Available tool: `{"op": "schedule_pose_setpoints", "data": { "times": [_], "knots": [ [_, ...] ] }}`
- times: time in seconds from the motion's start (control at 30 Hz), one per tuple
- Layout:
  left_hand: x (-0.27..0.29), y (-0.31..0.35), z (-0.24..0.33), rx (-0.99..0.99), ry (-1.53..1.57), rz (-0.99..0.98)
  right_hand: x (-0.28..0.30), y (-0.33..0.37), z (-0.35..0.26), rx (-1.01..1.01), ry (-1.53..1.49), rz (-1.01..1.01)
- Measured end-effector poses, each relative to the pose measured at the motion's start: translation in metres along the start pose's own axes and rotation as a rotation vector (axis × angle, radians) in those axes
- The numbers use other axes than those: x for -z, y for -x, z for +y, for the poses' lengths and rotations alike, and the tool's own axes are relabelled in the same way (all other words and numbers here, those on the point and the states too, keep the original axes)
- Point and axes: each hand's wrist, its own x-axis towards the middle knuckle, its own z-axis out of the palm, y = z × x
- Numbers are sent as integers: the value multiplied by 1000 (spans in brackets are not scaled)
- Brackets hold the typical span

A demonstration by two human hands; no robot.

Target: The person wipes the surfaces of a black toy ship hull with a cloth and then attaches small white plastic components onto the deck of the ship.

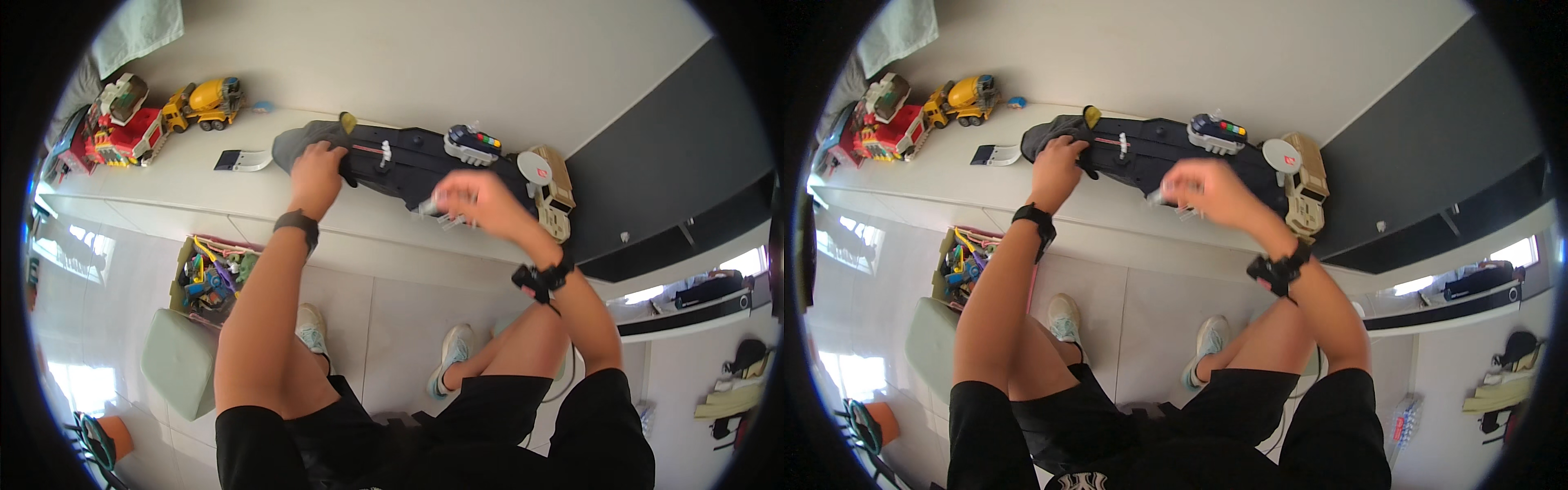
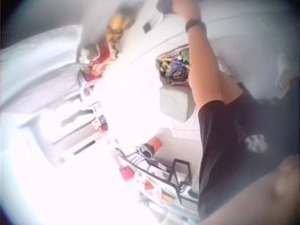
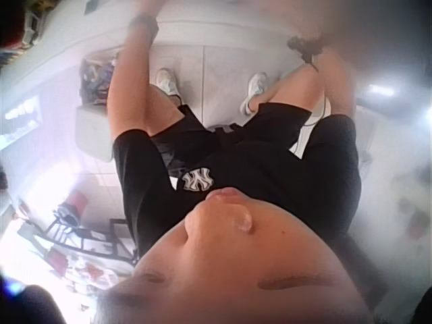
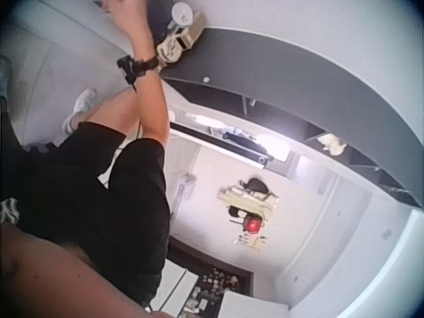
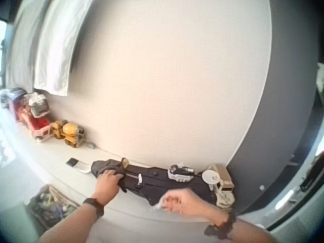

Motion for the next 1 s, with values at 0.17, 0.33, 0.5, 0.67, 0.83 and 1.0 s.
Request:
{"op": "schedule_pose_setpoints", "data": {
  "times": [0.17,0.33,0.5,0.67,0.83,1.0],
  "knots": [
    [-9,-10,-30,-14,189,189,2,57,84,-382,159,-652],
    [20,-22,0,27,263,487,20,83,188,-555,-99,-299],
    [81,-10,54,3,547,637,24,84,220,-667,-499,235],
    [92,23,119,-79,721,449,15,76,230,-592,-835,336],
    [93,46,190,-343,585,204,-1,52,200,-604,-883,628],
    [69,55,223,-441,676,-122,4,56,202,-591,-772,530]
  ]
}}
